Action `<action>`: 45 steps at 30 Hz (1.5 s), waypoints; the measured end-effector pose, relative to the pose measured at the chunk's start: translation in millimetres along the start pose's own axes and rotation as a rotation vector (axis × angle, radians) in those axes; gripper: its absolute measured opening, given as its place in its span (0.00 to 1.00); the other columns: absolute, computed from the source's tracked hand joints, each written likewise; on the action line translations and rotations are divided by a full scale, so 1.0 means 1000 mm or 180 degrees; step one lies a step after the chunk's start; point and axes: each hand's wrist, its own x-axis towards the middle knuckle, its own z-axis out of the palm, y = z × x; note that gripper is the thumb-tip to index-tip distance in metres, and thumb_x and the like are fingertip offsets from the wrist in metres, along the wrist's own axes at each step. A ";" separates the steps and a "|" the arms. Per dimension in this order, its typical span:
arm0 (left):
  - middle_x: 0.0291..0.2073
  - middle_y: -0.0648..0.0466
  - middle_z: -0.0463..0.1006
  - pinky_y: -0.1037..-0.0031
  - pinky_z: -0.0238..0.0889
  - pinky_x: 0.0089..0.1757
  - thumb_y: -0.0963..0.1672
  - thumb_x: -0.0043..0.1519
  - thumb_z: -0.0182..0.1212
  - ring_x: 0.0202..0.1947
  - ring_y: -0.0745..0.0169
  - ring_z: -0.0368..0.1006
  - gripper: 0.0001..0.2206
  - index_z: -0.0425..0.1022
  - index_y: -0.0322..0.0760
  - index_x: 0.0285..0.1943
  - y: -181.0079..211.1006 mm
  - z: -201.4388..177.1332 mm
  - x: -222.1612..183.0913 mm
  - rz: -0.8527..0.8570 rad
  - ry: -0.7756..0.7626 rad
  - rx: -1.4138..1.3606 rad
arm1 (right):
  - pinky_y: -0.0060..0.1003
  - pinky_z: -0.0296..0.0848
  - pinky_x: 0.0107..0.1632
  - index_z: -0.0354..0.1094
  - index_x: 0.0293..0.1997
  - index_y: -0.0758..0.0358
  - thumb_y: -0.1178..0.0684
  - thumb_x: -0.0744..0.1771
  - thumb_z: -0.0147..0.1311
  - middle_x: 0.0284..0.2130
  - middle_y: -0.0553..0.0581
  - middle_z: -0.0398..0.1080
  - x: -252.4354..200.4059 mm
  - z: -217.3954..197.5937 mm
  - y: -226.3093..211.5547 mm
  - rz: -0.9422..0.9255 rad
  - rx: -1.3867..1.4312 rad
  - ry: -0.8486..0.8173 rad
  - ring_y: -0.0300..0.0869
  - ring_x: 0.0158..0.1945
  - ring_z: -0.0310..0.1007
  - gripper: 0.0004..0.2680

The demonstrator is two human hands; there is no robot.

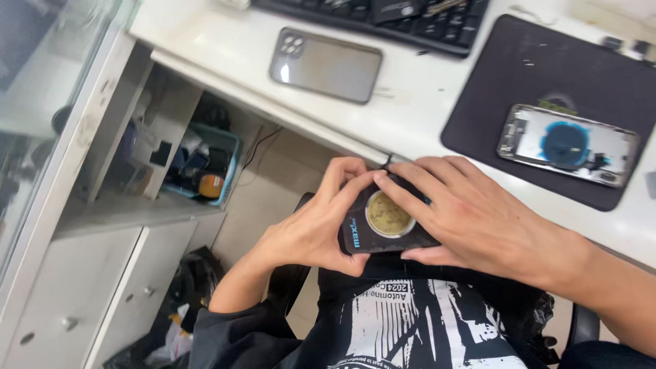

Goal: The person disassembles a smartphone by removing screws and detaching internal components. They use a screwdriver and tweezers to carefully extract parts and place them into a small metal tin. The person then reassembles the phone by reconnecting cables and securing components back into place.

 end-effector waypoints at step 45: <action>0.58 0.50 0.69 0.73 0.62 0.58 0.51 0.75 0.26 0.58 0.64 0.67 0.25 0.56 0.30 0.73 -0.002 0.247 -0.004 -0.1773 0.0300 -0.4060 | 0.40 0.70 0.40 0.70 0.35 0.66 0.57 0.57 0.67 0.34 0.59 0.66 -0.107 0.052 -0.031 0.1674 0.1410 0.1763 0.48 0.38 0.67 0.10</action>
